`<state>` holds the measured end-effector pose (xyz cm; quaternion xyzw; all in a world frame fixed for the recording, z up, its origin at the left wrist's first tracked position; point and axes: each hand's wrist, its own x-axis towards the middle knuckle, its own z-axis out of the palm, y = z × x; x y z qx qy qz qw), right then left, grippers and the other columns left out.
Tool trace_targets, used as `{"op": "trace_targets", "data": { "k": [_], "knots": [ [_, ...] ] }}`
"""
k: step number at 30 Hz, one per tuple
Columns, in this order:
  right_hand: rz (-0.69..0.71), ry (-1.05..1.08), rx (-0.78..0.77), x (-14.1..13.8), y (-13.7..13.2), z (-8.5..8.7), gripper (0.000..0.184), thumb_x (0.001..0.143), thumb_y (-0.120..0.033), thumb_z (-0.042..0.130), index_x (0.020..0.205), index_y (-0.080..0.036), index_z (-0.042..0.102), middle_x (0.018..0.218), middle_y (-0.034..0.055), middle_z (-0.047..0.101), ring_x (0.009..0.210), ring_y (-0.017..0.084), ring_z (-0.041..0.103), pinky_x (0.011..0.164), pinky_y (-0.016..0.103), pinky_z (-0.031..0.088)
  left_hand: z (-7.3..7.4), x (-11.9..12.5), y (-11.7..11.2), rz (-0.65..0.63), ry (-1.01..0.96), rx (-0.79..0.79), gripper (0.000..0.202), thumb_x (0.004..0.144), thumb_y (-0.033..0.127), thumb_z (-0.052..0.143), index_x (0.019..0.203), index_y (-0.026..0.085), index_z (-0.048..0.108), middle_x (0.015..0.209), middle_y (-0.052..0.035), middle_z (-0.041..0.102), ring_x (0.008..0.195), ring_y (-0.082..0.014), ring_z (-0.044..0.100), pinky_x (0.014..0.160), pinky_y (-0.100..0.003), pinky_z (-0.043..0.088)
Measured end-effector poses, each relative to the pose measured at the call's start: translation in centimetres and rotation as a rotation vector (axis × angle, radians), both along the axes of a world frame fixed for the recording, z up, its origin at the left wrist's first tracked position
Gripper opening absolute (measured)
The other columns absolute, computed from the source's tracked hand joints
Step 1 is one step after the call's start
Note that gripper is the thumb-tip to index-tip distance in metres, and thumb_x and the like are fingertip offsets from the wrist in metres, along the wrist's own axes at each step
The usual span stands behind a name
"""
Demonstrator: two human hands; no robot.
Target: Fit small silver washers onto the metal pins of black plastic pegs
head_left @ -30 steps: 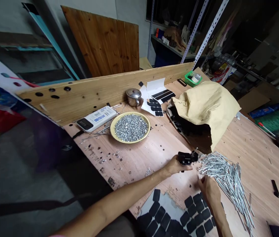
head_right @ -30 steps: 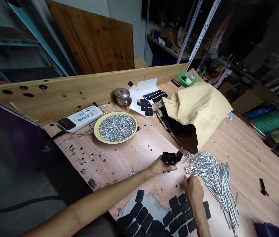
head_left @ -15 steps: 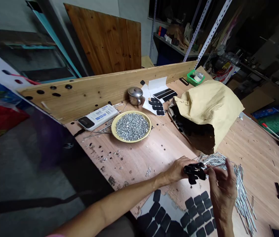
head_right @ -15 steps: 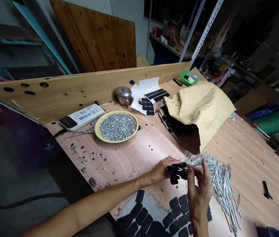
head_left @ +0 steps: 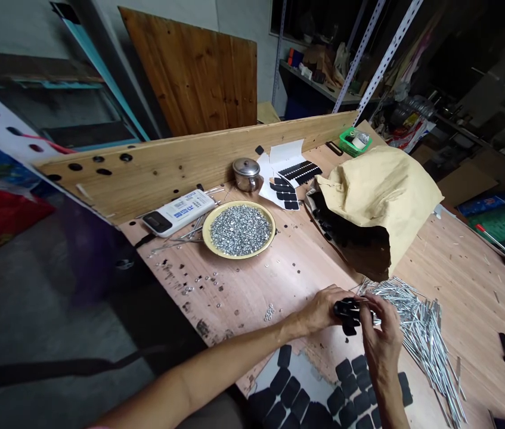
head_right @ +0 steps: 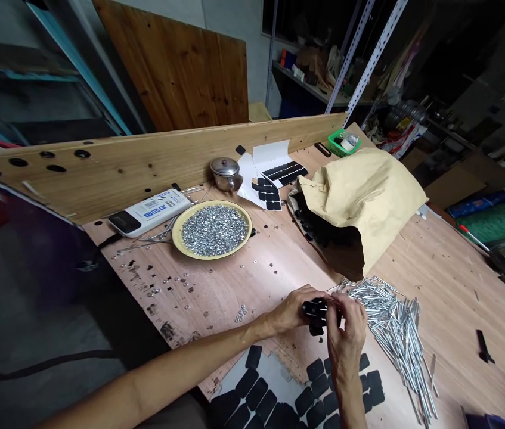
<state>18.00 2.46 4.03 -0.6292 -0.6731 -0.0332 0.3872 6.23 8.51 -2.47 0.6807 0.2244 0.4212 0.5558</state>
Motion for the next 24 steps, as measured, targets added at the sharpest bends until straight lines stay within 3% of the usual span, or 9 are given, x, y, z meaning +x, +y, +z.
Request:
{"op": "trace_targets", "data": {
  "k": [2,4,8,10,12,14,16,19,24],
  "knots": [
    [0.021,-0.087,0.004,0.5,-0.1,0.6,0.02,0.087,-0.035,0.05,0.094,-0.022,0.063,0.095,0.0061,0.068,0.096,0.022,0.061,0.085,0.042,0.044,0.0,0.0,0.1,0.023,-0.028,-0.053,0.042,0.066,0.014,0.072,0.107,0.02,0.066,0.105,-0.0079,0.068,0.098,-0.0247,0.059,0.09,-0.033,0.042],
    [-0.062,-0.094,0.01,1.7,-0.3,1.2,0.026,0.088,-0.039,0.048,0.099,-0.02,0.063,0.103,0.0088,0.066,0.101,0.023,0.059,0.084,0.04,0.044,0.1,0.0,0.1,0.054,-0.063,-0.152,0.045,0.062,0.014,0.076,0.106,0.018,0.067,0.105,-0.0084,0.068,0.098,-0.0248,0.06,0.089,-0.032,0.044],
    [-0.262,-0.21,-0.029,5.4,-0.2,0.8,0.034,0.089,-0.044,0.045,0.086,-0.017,0.065,0.081,0.0067,0.066,0.074,0.019,0.059,0.066,0.031,0.045,0.5,-0.3,0.4,0.114,-0.146,-0.307,0.051,0.055,0.016,0.081,0.104,0.014,0.066,0.106,-0.0092,0.067,0.097,-0.0246,0.062,0.088,-0.031,0.047],
    [-0.188,-0.413,-0.121,6.9,0.0,-0.3,0.033,0.091,-0.039,0.042,0.082,-0.018,0.066,0.074,0.0055,0.065,0.066,0.018,0.055,0.06,0.029,0.042,0.5,-0.3,0.5,0.145,-0.149,-0.314,0.053,0.054,0.015,0.081,0.104,0.013,0.066,0.106,-0.0095,0.068,0.097,-0.0244,0.062,0.088,-0.031,0.047],
    [-0.084,-0.664,-0.212,7.7,0.4,-1.5,0.026,0.091,-0.024,0.042,0.089,-0.018,0.067,0.08,0.0061,0.066,0.068,0.019,0.053,0.06,0.029,0.039,0.5,-0.2,0.6,0.172,-0.123,-0.319,0.053,0.053,0.014,0.081,0.104,0.013,0.066,0.104,-0.0091,0.068,0.096,-0.024,0.063,0.087,-0.031,0.048],
    [-0.004,-0.898,-0.278,7.9,0.9,-2.4,0.026,0.086,-0.009,0.044,0.094,-0.019,0.067,0.082,0.0065,0.066,0.071,0.02,0.053,0.06,0.03,0.038,0.4,-0.2,0.7,0.178,-0.097,-0.331,0.053,0.052,0.014,0.081,0.104,0.014,0.066,0.104,-0.0082,0.068,0.097,-0.0234,0.063,0.088,-0.03,0.048],
    [0.063,-1.039,-0.318,7.7,1.6,-2.8,0.028,0.081,-0.001,0.047,0.087,-0.019,0.067,0.077,0.0062,0.065,0.071,0.021,0.053,0.061,0.032,0.037,0.4,-0.1,0.7,0.163,-0.087,-0.34,0.054,0.051,0.014,0.082,0.103,0.014,0.066,0.105,-0.0078,0.068,0.097,-0.0233,0.063,0.088,-0.03,0.048],
    [0.142,-1.085,-0.337,7.6,2.5,-3.1,0.026,0.078,0.001,0.049,0.075,-0.019,0.064,0.074,0.0059,0.063,0.071,0.02,0.054,0.063,0.032,0.038,0.4,0.0,0.6,0.149,-0.084,-0.353,0.053,0.051,0.014,0.082,0.102,0.014,0.067,0.105,-0.0076,0.069,0.097,-0.0232,0.063,0.089,-0.03,0.048],
    [0.226,-1.085,-0.344,8.3,3.2,-3.3,0.027,0.077,0.003,0.048,0.075,-0.02,0.061,0.077,0.0048,0.064,0.07,0.018,0.055,0.064,0.03,0.039,0.9,0.1,0.7,0.102,-0.068,-0.511,0.043,0.054,0.014,0.078,0.096,0.012,0.069,0.093,-0.005,0.072,0.089,-0.0215,0.065,0.08,-0.027,0.05]
  ]
}}
